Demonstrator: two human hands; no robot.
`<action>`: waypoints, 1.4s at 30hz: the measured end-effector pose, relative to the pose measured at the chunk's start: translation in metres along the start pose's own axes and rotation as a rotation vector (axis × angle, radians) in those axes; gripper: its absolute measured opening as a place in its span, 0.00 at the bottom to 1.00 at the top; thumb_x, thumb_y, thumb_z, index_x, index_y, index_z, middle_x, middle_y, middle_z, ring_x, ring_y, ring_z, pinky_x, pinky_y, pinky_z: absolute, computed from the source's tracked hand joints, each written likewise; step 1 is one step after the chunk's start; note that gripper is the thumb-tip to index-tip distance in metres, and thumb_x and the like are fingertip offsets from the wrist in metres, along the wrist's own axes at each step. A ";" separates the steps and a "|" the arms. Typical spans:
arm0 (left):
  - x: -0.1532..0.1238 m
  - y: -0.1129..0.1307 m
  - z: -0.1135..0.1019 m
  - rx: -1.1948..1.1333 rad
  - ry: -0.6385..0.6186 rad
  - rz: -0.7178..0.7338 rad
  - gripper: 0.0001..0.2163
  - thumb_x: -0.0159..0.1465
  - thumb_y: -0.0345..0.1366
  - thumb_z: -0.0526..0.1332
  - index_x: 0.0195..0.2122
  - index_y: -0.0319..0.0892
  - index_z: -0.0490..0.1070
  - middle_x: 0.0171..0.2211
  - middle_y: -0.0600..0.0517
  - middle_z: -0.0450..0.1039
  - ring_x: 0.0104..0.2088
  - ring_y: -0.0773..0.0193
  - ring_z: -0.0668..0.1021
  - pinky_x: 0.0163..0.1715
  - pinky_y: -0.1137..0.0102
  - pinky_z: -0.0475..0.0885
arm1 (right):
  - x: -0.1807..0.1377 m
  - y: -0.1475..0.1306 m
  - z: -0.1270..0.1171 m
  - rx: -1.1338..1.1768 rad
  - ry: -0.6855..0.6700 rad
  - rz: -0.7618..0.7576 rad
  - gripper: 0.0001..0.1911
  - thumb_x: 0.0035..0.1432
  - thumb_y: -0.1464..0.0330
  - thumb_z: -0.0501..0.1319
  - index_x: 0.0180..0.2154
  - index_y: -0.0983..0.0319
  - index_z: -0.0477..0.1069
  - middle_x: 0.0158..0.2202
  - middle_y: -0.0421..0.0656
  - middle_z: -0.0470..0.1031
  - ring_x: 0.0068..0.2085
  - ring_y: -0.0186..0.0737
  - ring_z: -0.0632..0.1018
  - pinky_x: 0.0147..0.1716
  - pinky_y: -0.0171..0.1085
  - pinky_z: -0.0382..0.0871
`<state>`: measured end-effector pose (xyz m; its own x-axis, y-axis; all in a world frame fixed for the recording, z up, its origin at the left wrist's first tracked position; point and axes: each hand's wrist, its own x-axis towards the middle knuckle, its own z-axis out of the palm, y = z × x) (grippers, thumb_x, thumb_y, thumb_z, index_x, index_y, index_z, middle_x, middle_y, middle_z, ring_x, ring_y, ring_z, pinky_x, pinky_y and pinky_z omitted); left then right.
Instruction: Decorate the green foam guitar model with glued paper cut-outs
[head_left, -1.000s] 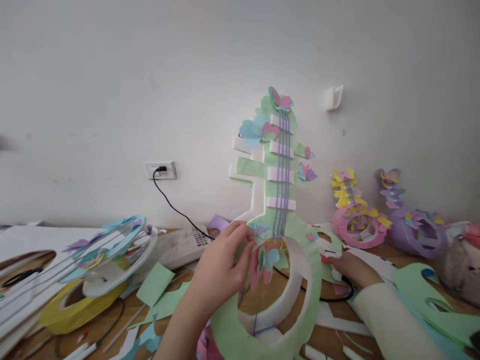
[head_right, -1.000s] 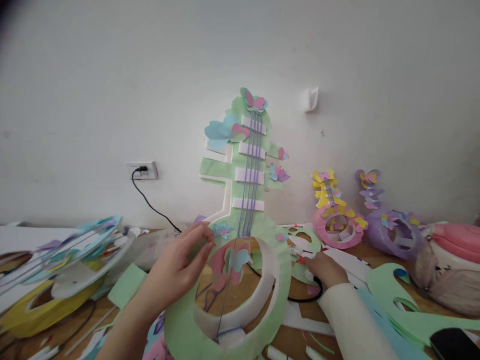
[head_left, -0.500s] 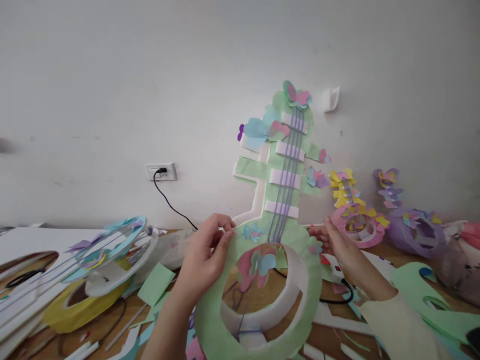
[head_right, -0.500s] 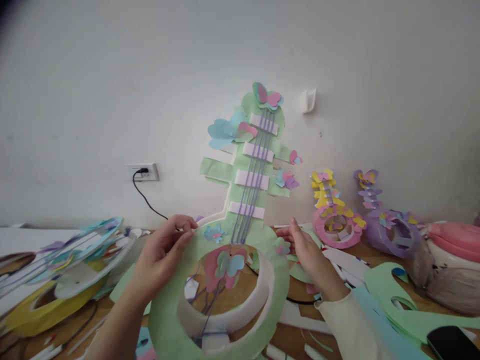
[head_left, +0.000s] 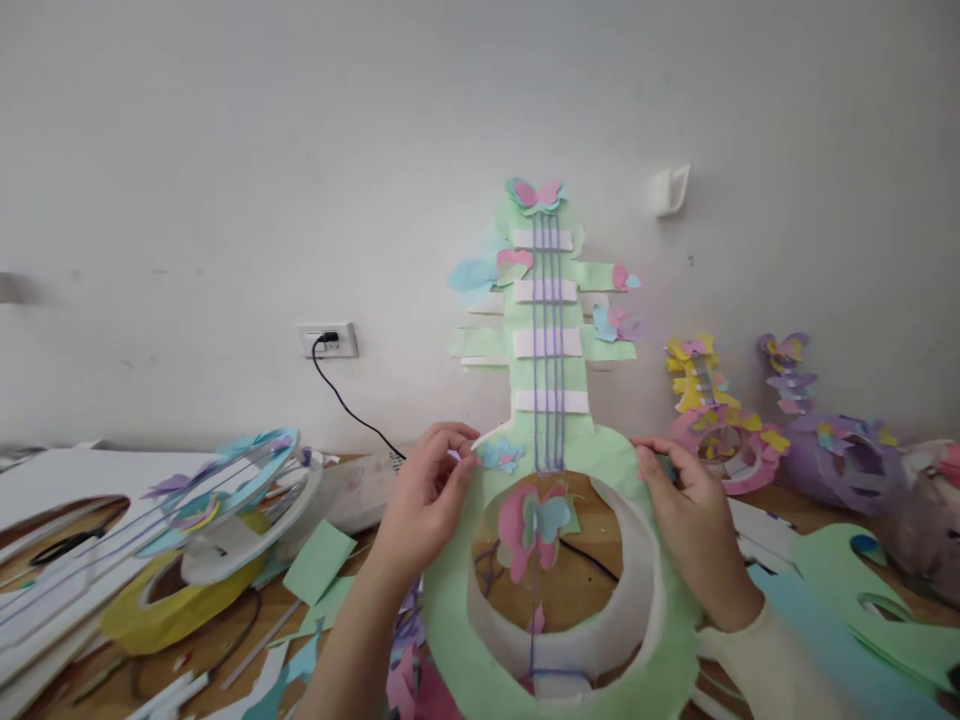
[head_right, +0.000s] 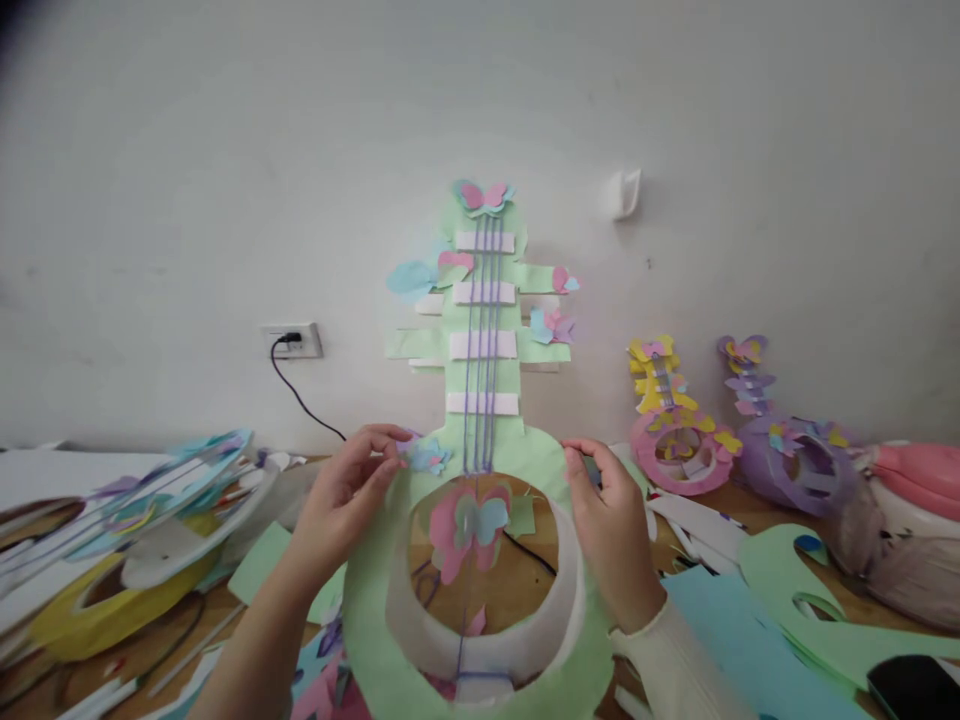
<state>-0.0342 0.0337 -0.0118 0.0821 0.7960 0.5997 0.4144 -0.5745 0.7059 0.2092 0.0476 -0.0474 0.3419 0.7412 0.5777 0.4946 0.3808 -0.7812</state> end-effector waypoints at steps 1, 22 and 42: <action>0.000 0.001 0.000 0.018 -0.014 0.000 0.08 0.65 0.36 0.53 0.28 0.43 0.61 0.43 0.51 0.67 0.24 0.71 0.67 0.25 0.72 0.62 | -0.001 0.000 0.001 -0.015 0.002 -0.032 0.16 0.58 0.54 0.54 0.37 0.59 0.71 0.35 0.44 0.75 0.37 0.43 0.73 0.37 0.38 0.65; 0.003 0.011 -0.006 0.187 -0.151 0.015 0.07 0.61 0.32 0.56 0.25 0.42 0.66 0.48 0.47 0.69 0.37 0.60 0.75 0.28 0.68 0.64 | 0.001 -0.002 -0.002 -0.061 -0.028 -0.083 0.15 0.59 0.56 0.54 0.36 0.59 0.71 0.37 0.45 0.76 0.38 0.45 0.74 0.39 0.41 0.66; 0.002 0.009 -0.003 0.209 -0.141 0.027 0.08 0.60 0.31 0.56 0.24 0.42 0.64 0.46 0.47 0.70 0.43 0.58 0.75 0.28 0.70 0.67 | 0.000 -0.006 -0.004 -0.063 -0.010 -0.128 0.14 0.60 0.57 0.54 0.36 0.59 0.72 0.36 0.43 0.77 0.36 0.43 0.74 0.37 0.39 0.65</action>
<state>-0.0325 0.0300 -0.0029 0.2148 0.8082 0.5483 0.5875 -0.5554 0.5885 0.2093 0.0431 -0.0420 0.2648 0.6941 0.6694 0.5830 0.4378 -0.6845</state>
